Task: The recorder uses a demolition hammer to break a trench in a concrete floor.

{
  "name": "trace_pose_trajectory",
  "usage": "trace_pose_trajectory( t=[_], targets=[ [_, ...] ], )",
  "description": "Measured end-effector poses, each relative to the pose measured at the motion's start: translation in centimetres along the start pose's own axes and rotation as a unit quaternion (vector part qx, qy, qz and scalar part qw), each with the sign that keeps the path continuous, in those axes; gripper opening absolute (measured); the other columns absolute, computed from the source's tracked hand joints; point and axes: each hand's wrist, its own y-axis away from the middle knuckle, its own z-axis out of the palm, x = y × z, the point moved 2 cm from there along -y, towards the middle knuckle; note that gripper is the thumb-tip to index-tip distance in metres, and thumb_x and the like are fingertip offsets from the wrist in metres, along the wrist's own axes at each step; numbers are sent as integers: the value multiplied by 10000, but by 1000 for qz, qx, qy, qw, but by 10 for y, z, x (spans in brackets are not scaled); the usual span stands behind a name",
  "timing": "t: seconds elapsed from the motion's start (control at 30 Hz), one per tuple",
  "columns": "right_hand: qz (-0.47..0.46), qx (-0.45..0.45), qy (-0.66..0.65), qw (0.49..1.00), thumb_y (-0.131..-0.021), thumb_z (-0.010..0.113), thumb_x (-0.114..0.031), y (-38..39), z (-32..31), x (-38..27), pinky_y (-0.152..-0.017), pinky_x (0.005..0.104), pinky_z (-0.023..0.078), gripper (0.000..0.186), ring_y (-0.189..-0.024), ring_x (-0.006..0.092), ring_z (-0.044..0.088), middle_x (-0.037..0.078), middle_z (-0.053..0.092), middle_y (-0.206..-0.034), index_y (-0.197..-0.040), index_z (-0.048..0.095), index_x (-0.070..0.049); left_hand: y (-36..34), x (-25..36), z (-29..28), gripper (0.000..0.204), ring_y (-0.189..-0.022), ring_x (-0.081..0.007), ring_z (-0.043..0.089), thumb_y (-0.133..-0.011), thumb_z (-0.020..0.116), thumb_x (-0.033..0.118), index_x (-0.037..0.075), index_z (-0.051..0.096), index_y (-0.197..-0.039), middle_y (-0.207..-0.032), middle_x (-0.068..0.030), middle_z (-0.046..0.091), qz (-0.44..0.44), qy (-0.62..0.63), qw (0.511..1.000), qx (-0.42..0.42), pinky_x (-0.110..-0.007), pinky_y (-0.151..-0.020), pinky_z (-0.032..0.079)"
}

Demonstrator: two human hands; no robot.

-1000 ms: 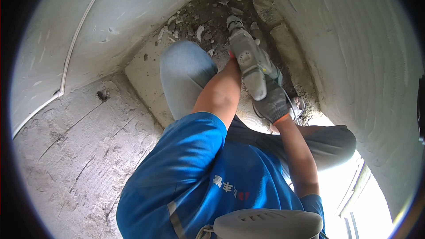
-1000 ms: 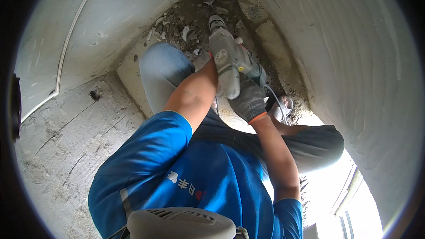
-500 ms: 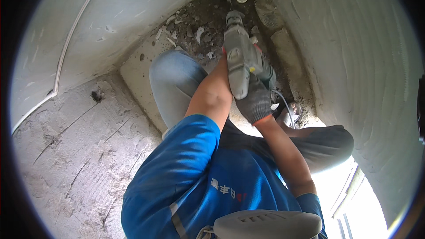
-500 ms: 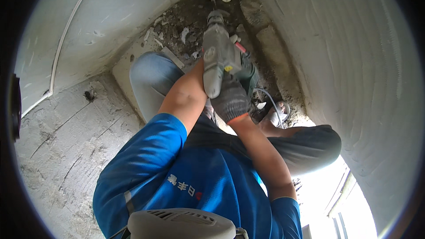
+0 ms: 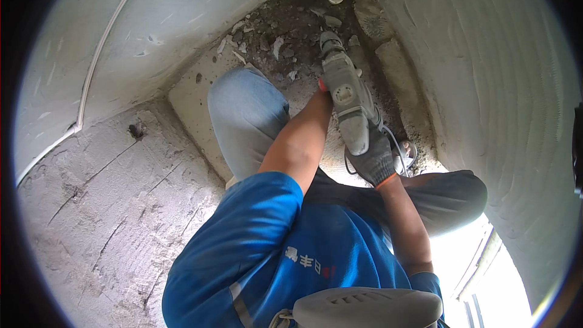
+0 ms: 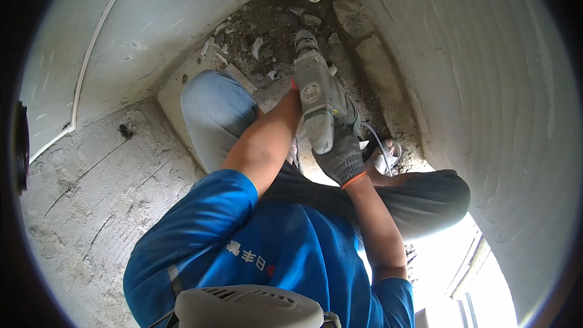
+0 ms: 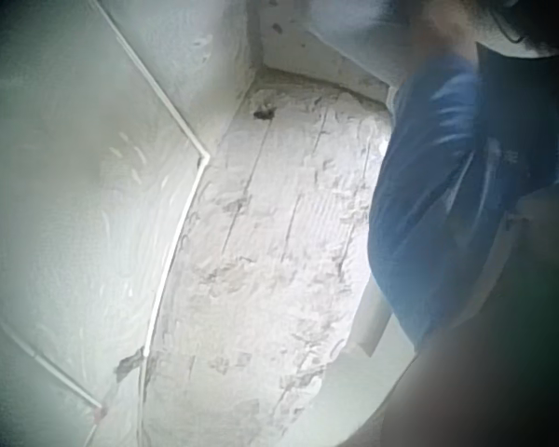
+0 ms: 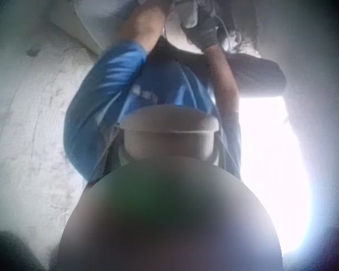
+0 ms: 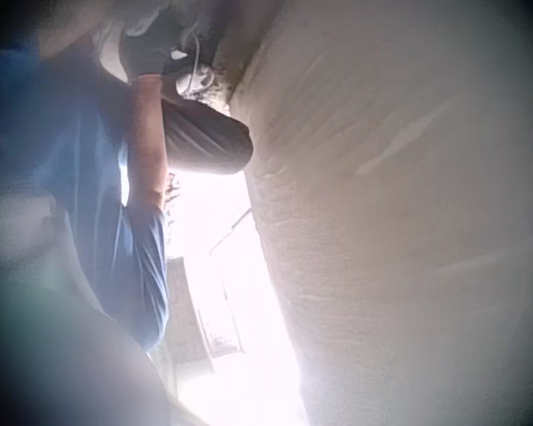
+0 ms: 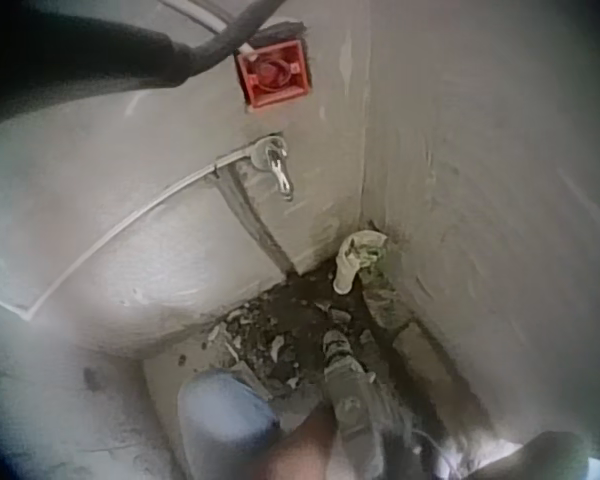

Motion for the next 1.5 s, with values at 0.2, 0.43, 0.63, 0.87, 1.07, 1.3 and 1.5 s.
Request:
trace_pose_trajectory(
  t=[0.2, 0.43, 0.63, 0.87, 1.07, 1.3, 1.5],
  targets=[
    [-18, 37, -11, 999, -709, 662, -203, -27, -5, -13, -885, 403, 457, 508, -1027, 365, 565, 220, 601, -1067, -1150, 520, 6, -8, 28, -32, 274, -971, -221, 562, -865, 591, 332, 124, 607, -1042, -1046, -59, 613, 15, -36, 999, -24, -384, -852, 433],
    [-74, 14, 41, 996, -780, 588, -216, 11, -10, -15, -912, 401, 428, 448, -1056, 343, 541, 203, 585, -1099, -1173, 518, -16, 12, -2, -16, 263, -951, -212, 576, -861, 598, 327, 117, 619, -1019, -1025, -53, 625, 39, -85, 994, -50, -388, -835, 441],
    [1, -21, 87, 996, -765, 600, -181, 27, 26, 30, -839, 425, 452, 373, -954, 372, 568, 213, 598, -1015, -1084, 546, 3, -12, -19, 34, 165, -727, -224, 595, -883, 588, 323, 180, 591, -965, -838, -26, 621, -179, -495, 733, 432, -445, -668, 502],
    [-36, 20, 16, 999, -742, 634, -221, 14, -19, -15, -914, 412, 433, 517, -1048, 375, 548, 219, 588, -1081, -1181, 490, 11, -11, 11, 48, 250, -839, -263, 589, -903, 512, 376, 199, 562, -1073, -980, -67, 605, -126, -246, 919, 282, -457, -781, 476],
    [-29, 22, 15, 999, -760, 591, -195, 4, -3, -7, -920, 415, 422, 461, -1060, 369, 538, 223, 584, -1084, -1167, 506, 5, 8, 7, 31, 330, -932, -296, 584, -919, 449, 420, 215, 538, -1163, -1098, -102, 591, -85, 5, 987, 134, -467, -875, 454],
    [52, -19, -8, 998, -771, 602, -225, 6, -16, 8, -921, 385, 434, 477, -1067, 349, 543, 214, 580, -1108, -1178, 506, 3, 6, -20, 14, 383, -1083, -256, 523, -881, 545, 403, 166, 530, -1181, -1190, -43, 564, -43, -5, 961, 271, -468, -977, 382],
    [-47, 35, 67, 996, -747, 638, -242, 11, 8, 16, -880, 407, 467, 517, -1033, 360, 566, 219, 584, -1109, -1181, 500, 3, 25, 4, -23, 467, -1189, -270, 450, -930, 405, 474, 189, 422, -1299, -1327, -14, 459, -41, -144, 928, 342, -525, -983, 350]
  ],
)
